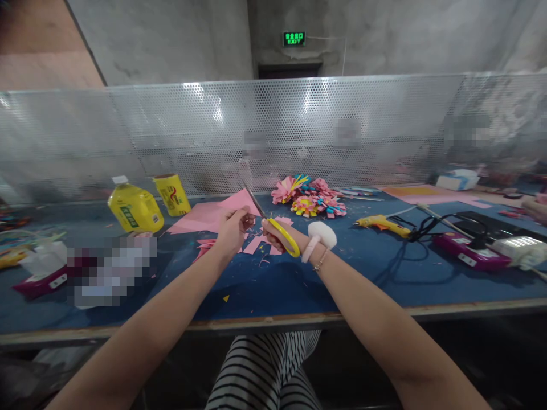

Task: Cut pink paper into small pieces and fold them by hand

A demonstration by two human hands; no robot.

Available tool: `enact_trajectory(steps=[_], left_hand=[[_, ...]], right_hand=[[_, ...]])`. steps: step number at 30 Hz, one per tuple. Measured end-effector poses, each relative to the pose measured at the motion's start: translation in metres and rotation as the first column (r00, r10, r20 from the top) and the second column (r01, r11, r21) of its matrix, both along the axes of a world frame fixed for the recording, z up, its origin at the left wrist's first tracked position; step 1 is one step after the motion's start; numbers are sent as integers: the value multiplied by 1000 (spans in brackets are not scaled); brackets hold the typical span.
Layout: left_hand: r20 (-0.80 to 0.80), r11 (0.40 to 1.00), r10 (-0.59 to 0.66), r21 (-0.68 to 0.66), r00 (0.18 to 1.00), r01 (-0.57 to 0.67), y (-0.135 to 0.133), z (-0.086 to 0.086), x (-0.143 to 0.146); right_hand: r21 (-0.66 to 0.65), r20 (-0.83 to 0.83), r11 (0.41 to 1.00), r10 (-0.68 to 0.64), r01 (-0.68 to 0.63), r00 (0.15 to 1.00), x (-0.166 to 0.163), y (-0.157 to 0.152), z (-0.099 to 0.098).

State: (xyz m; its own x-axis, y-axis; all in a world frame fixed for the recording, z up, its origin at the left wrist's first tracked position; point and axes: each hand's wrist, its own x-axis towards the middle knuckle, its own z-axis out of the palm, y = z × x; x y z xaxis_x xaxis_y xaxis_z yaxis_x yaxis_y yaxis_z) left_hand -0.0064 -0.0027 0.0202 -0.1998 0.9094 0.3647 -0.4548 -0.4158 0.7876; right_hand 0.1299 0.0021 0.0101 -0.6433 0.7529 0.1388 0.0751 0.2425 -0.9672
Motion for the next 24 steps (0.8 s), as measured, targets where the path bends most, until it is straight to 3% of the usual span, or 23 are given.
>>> enact_trajectory(steps=[24], left_hand=[[-48, 1000, -10, -16, 999, 9, -2, 0, 0]], right_hand=[[54, 48, 998, -35, 32, 998, 1, -15, 10]])
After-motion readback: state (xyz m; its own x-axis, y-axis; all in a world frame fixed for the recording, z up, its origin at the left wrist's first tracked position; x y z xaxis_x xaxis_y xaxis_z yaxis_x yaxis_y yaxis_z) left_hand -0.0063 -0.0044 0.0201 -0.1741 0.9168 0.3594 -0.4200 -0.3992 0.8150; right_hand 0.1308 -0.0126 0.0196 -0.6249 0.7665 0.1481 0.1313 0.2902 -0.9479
